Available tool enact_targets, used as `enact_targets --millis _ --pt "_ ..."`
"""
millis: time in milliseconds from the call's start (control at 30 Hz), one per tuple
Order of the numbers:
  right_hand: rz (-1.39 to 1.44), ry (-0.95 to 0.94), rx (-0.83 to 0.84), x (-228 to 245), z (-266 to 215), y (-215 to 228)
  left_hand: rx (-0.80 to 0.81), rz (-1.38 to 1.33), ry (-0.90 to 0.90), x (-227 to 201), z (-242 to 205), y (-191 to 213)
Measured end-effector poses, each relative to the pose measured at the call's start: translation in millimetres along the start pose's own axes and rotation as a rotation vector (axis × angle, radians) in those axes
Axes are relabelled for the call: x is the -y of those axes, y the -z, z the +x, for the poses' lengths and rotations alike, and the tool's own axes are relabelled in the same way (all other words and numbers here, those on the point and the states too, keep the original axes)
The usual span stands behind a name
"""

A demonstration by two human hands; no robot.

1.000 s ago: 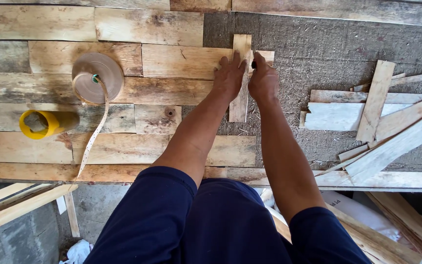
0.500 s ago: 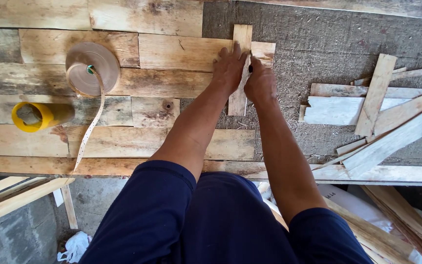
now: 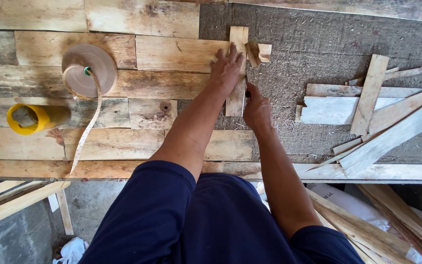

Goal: Applying and trimming thin wood panels onto a surface.

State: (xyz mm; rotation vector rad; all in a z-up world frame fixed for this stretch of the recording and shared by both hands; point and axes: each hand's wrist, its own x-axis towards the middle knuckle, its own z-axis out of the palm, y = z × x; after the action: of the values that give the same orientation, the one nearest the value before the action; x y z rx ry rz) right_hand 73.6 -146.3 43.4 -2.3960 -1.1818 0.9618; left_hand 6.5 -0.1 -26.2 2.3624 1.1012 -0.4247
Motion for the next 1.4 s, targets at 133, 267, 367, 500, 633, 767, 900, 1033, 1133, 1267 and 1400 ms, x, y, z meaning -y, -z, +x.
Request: enact_targets --millis 133,267,367,500,633,767,900,1033,1133,1267,1400 --pt "0.075 0.041 -0.039 -53.8 -0.2 -18.0 0.018 0.043 -0.001 0.1 -1.4 4.4" --pt "0.132 -0.045 -0.269 -79.6 43.8 -25.2 0.027 0.028 0.011 -1.5 -8.1 14.4" --pt "0.169 -0.026 -0.454 -88.6 93.0 -27.7 0.023 0.036 0.007 -2.5 -7.0 8.2" --pt "0.170 -0.166 -0.454 -66.8 132.5 -17.8 0.050 0.082 0.003 -2.4 -6.8 13.5" --pt "0.158 -0.177 -0.417 -48.4 136.9 -12.5 0.031 0.059 0.002 -1.7 -7.1 13.7" --pt "0.105 -0.284 -0.351 -42.0 141.6 -10.1 0.010 0.030 -0.002 -1.9 -7.2 11.5" --pt "0.119 -0.332 -0.436 -41.9 144.1 -6.3 -0.008 -0.036 0.004 -6.5 -14.8 21.1" --pt "0.196 -0.323 -0.412 -53.6 142.2 -12.5 -0.029 -0.040 -0.004 -4.3 -12.9 8.0" --pt "0.281 -0.233 -0.480 -58.7 125.6 -6.0 -0.102 -0.008 -0.010 -5.2 -6.5 0.1" --pt "0.560 -0.302 -0.441 -80.1 82.8 -11.1 -0.143 0.057 0.007 -1.9 -1.8 -15.3" --pt "0.919 -0.401 -0.374 -77.6 24.1 -7.6 -0.122 -0.002 0.034 -11.5 -30.5 21.5"
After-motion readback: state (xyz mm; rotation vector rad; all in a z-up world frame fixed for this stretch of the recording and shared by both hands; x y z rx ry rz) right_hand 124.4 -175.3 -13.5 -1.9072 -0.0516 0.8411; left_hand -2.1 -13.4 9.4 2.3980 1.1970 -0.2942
